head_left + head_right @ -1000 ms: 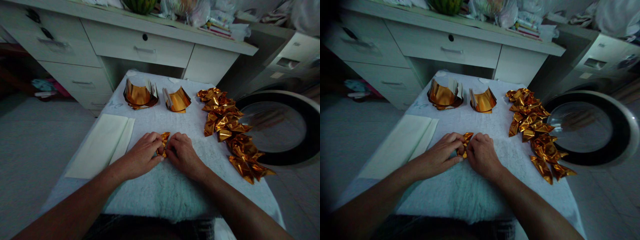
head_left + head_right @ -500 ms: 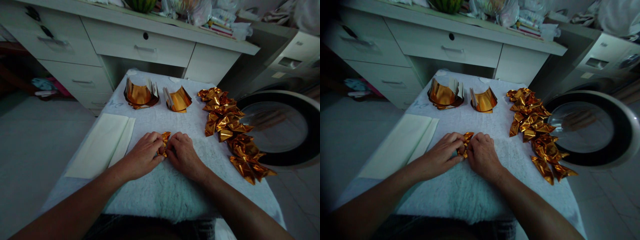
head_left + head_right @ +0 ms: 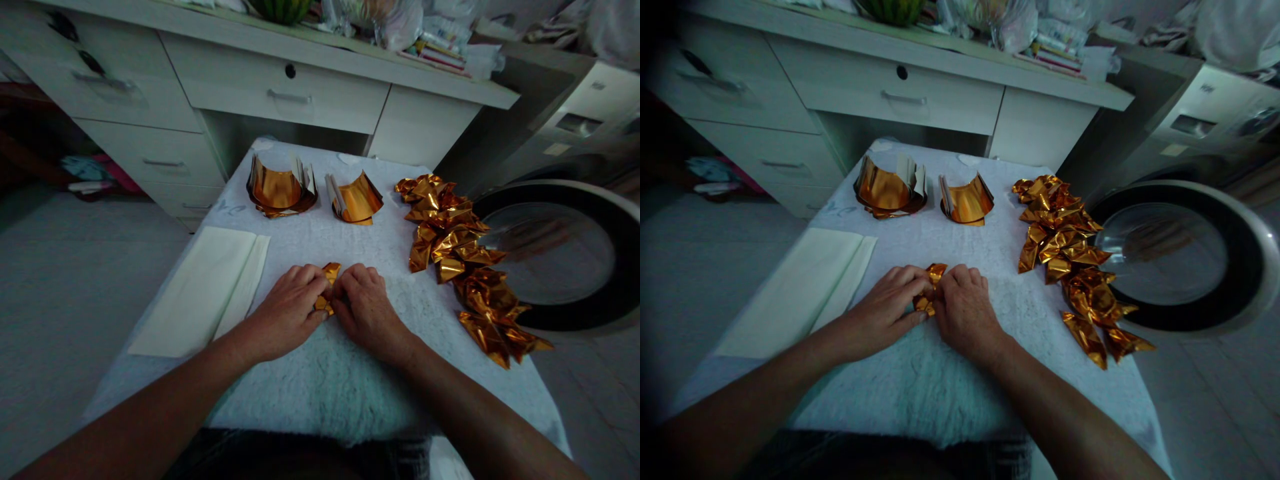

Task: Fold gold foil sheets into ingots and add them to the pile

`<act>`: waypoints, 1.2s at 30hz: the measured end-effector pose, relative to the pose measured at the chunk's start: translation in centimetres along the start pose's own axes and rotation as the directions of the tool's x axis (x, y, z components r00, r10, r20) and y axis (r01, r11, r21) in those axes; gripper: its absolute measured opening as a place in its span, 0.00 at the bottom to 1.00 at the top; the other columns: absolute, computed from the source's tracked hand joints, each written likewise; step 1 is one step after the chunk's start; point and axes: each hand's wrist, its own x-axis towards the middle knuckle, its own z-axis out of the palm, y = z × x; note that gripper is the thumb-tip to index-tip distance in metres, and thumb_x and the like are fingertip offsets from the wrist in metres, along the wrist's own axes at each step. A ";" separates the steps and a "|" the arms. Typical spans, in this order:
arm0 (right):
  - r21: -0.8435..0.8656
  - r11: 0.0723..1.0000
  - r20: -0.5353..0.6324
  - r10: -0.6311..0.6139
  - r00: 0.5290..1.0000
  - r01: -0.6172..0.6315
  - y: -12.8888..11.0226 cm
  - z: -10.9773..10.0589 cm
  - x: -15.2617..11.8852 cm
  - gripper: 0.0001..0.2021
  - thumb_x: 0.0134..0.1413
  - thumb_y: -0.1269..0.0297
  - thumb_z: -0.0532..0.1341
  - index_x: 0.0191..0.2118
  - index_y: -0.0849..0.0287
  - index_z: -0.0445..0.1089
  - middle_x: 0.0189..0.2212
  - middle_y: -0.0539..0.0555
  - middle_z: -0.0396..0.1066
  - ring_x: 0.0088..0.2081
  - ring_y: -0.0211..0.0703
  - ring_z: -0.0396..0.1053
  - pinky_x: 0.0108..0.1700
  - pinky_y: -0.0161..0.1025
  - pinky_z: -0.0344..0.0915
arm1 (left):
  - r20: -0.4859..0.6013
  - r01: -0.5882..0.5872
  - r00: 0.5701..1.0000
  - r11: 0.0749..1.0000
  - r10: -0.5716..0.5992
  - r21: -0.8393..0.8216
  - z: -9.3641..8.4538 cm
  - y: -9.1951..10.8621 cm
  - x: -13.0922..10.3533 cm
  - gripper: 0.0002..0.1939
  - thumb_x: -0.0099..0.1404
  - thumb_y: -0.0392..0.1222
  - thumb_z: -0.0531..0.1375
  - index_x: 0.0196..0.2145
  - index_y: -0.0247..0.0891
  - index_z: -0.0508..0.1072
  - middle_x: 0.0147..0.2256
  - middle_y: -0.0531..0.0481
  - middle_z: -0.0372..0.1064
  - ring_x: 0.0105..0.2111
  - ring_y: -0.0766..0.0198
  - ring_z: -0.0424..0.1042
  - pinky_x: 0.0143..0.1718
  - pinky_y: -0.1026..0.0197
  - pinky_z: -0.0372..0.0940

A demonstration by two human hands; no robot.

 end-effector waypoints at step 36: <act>0.168 0.980 -0.131 -0.086 0.988 0.107 3.7 -2.5 0.1 0.10 0.50 0.73 0.58 0.40 0.57 0.62 0.39 0.56 0.65 0.43 0.49 0.62 0.46 0.47 0.59 | -0.020 -0.012 1.000 0.999 0.011 -0.038 0.0 0.2 -0.2 0.12 0.60 0.31 0.58 0.41 0.42 0.66 0.45 0.48 0.63 0.47 0.54 0.60 0.49 0.49 0.60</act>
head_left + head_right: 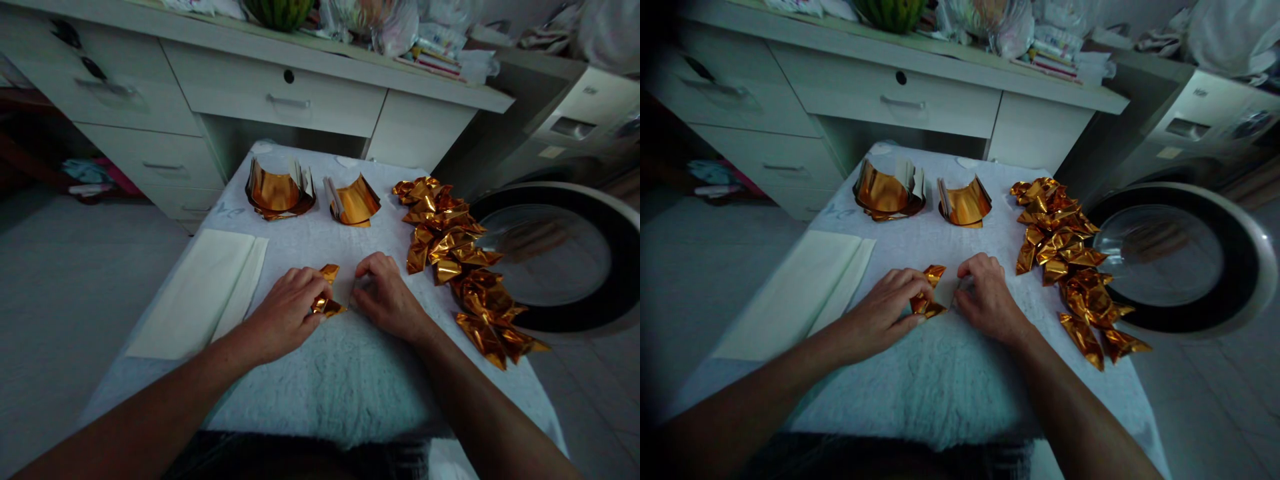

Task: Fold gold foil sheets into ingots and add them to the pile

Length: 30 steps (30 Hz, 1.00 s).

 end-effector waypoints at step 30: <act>-0.042 0.994 -0.010 0.097 0.995 -0.097 -0.7 2.3 1.9 0.06 0.56 0.71 0.63 0.40 0.57 0.71 0.36 0.53 0.71 0.42 0.47 0.61 0.46 0.44 0.54 | -0.309 0.291 0.924 0.938 -0.225 0.189 0.7 -0.9 0.0 0.32 0.47 0.54 0.71 0.45 0.42 0.65 0.50 0.44 0.59 0.50 0.46 0.59 0.49 0.45 0.58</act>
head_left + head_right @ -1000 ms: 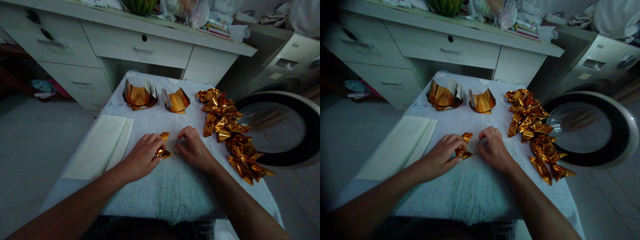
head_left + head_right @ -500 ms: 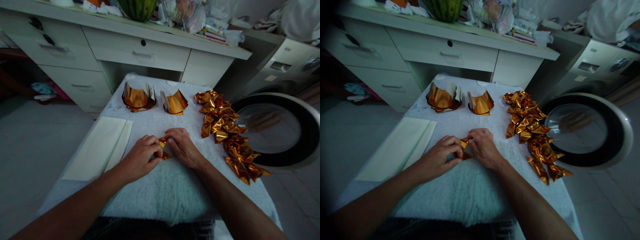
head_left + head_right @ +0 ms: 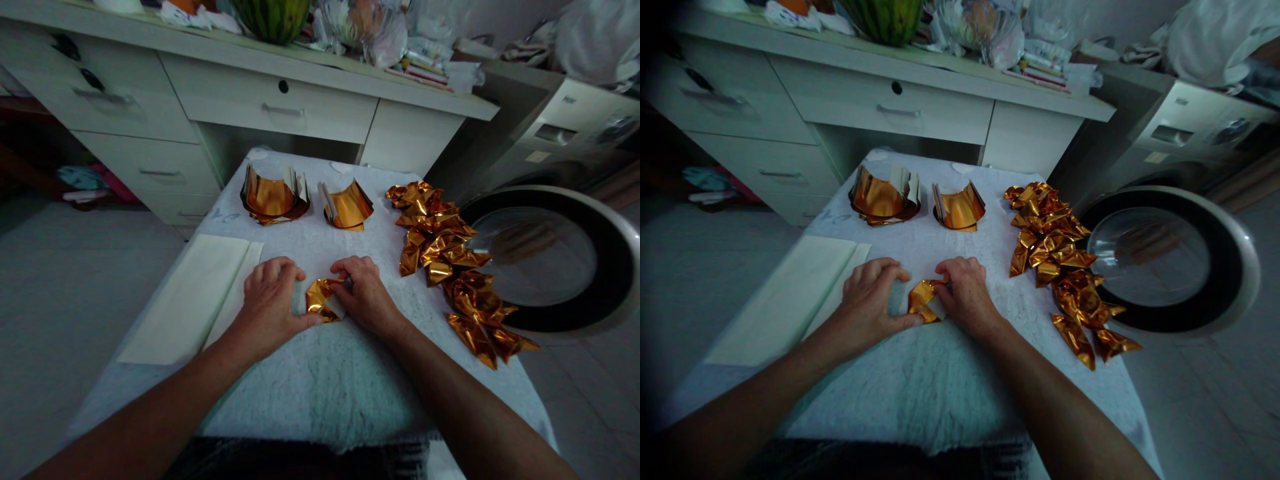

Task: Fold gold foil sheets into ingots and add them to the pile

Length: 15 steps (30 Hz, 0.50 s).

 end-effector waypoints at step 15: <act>0.457 0.885 -0.025 0.114 0.993 -0.090 0.0 -1.0 -0.7 0.04 0.59 0.63 0.58 0.33 0.56 0.66 0.28 0.49 0.65 0.32 0.40 0.63 0.35 0.37 0.59 | 0.143 0.032 0.989 0.889 0.038 -0.457 -1.1 1.0 0.3 0.04 0.64 0.38 0.58 0.36 0.42 0.65 0.34 0.53 0.70 0.38 0.59 0.71 0.42 0.53 0.64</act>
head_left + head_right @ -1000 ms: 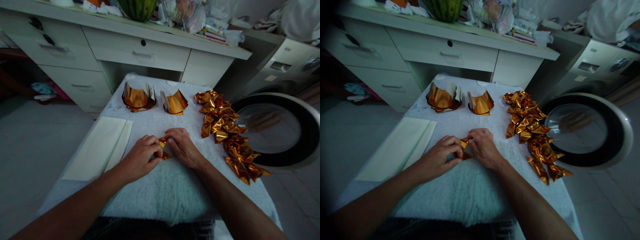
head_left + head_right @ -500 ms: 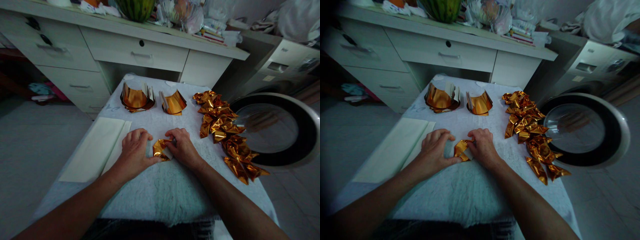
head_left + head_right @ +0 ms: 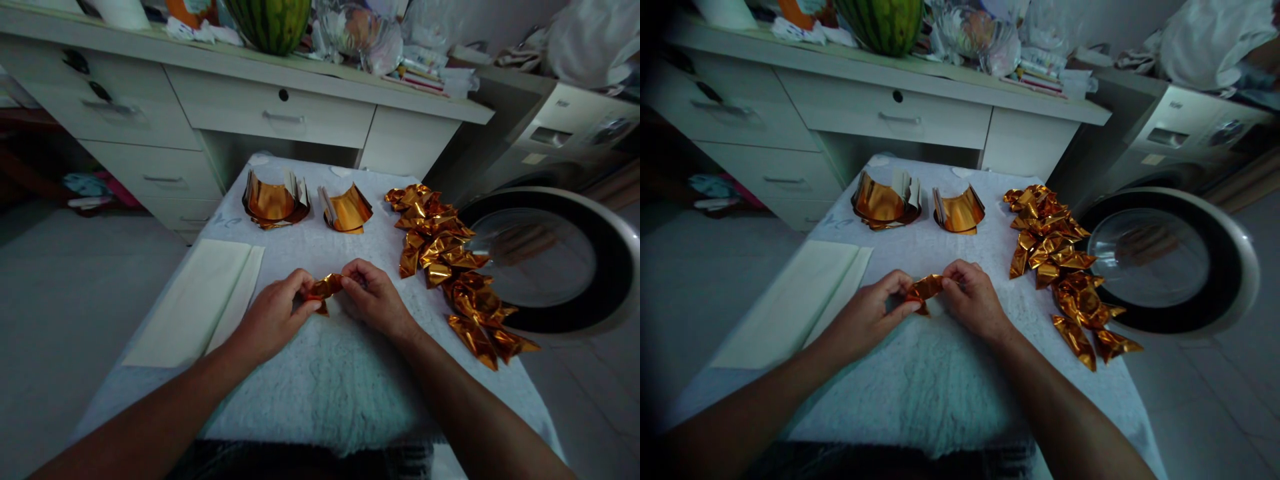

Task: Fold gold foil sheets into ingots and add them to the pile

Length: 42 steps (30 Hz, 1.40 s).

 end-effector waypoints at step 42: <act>-0.319 0.942 0.189 -0.040 0.981 0.100 -0.4 0.2 -1.1 0.04 0.56 0.73 0.59 0.35 0.58 0.65 0.23 0.46 0.63 0.26 0.36 0.60 0.31 0.35 0.53 | -0.210 -0.167 0.958 0.975 0.196 0.147 0.7 -0.6 2.1 0.09 0.62 0.26 0.56 0.33 0.39 0.71 0.36 0.52 0.69 0.36 0.64 0.70 0.40 0.60 0.65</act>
